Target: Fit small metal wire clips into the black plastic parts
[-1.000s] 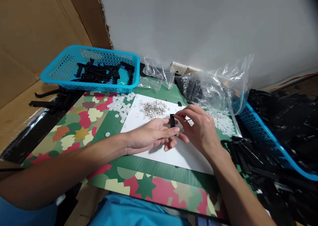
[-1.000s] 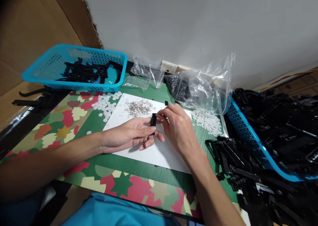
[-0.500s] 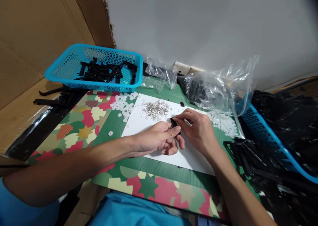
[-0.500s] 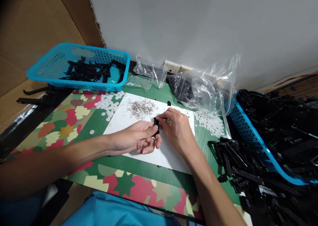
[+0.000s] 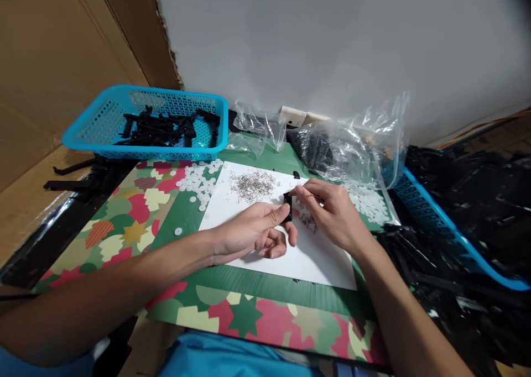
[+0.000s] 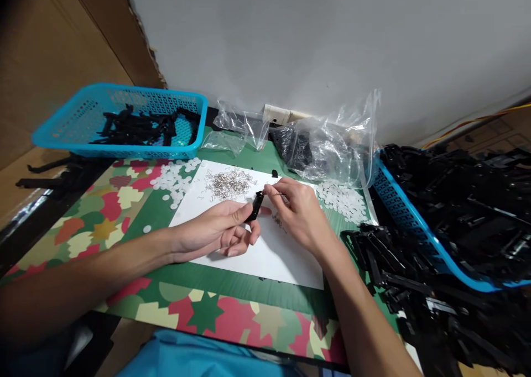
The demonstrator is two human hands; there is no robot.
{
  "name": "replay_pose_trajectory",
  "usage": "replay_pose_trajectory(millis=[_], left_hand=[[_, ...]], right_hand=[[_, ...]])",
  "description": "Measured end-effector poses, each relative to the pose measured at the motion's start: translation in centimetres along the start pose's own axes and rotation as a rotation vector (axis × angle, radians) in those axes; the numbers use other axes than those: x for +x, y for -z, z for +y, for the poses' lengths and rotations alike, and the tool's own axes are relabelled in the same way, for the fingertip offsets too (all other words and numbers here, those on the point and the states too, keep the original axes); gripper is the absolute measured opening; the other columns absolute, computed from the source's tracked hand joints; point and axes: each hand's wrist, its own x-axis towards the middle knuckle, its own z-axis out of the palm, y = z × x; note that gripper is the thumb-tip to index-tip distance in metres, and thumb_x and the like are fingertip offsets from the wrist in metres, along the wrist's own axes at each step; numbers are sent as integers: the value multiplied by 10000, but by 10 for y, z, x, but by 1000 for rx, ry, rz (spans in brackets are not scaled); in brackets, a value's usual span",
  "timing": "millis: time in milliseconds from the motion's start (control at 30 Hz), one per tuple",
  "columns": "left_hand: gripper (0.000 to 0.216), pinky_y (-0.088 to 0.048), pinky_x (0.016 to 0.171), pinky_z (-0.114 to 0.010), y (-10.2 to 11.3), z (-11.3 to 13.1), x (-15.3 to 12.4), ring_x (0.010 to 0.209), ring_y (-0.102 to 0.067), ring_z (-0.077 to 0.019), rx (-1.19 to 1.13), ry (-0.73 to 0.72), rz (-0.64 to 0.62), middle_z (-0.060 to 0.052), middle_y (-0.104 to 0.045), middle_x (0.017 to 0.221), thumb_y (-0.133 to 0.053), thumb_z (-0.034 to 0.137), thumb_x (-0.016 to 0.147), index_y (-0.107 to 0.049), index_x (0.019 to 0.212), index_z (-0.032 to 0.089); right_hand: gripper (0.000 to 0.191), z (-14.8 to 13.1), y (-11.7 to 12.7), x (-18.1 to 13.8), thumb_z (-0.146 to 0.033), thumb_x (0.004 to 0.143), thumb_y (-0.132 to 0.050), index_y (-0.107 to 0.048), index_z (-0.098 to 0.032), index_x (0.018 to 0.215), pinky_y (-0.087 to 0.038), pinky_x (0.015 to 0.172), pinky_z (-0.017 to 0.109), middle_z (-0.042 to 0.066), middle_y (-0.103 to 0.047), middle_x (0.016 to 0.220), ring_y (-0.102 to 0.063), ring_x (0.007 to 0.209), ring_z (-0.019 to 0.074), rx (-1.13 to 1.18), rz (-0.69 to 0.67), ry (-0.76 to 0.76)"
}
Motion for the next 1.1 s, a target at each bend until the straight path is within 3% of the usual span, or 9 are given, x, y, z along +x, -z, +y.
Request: replay_pose_trajectory(millis=[167, 400, 700, 967, 1100], left_hand=[[513, -265, 504, -230, 2, 1, 0, 557, -508, -47, 16, 9, 0, -57, -637, 905, -578, 593, 1050, -632, 914, 101], [558, -211, 468, -198, 4, 2, 2, 537, -462, -34, 84, 49, 29, -49, -615, 833, -598, 604, 1034, -662, 848, 81], [558, -244, 463, -191, 1, 4, 1, 505, -435, -38, 22, 101, 61, -31, -606, 763, -637, 629, 1001, -621, 818, 102], [481, -228, 434, -163, 2, 7, 0, 455, -385, -22, -72, 77, -7, 57, -406, 701, -558, 527, 1075, -451, 776, 166], [403, -246, 433, -152, 1, 8, -1, 440, -374, -16, -102, 51, -18, 66, -377, 721, -506, 475, 1108, -473, 850, 167]], right_hand=[[315, 5, 4, -1, -437, 1079, -563, -781, -212, 1045, -455, 708, 328, 59, -794, 985, -678, 834, 207, 77, 3, -34], [219, 0, 3, -2, -340, 1030, -630, -759, -204, 917, -455, 648, 314, 58, -782, 899, -669, 758, 194, 34, 8, 8], [243, 2, 1, -4, -221, 1002, -609, -757, -202, 810, -453, 706, 336, 62, -701, 825, -618, 760, 192, -92, -16, 138], [278, 11, -3, -5, -223, 1032, -577, -744, -208, 809, -446, 702, 341, 57, -681, 803, -591, 749, 190, -148, 57, 280], [255, 13, -5, -6, -222, 1035, -575, -738, -211, 839, -460, 696, 342, 56, -689, 796, -593, 737, 191, -136, 121, 325]])
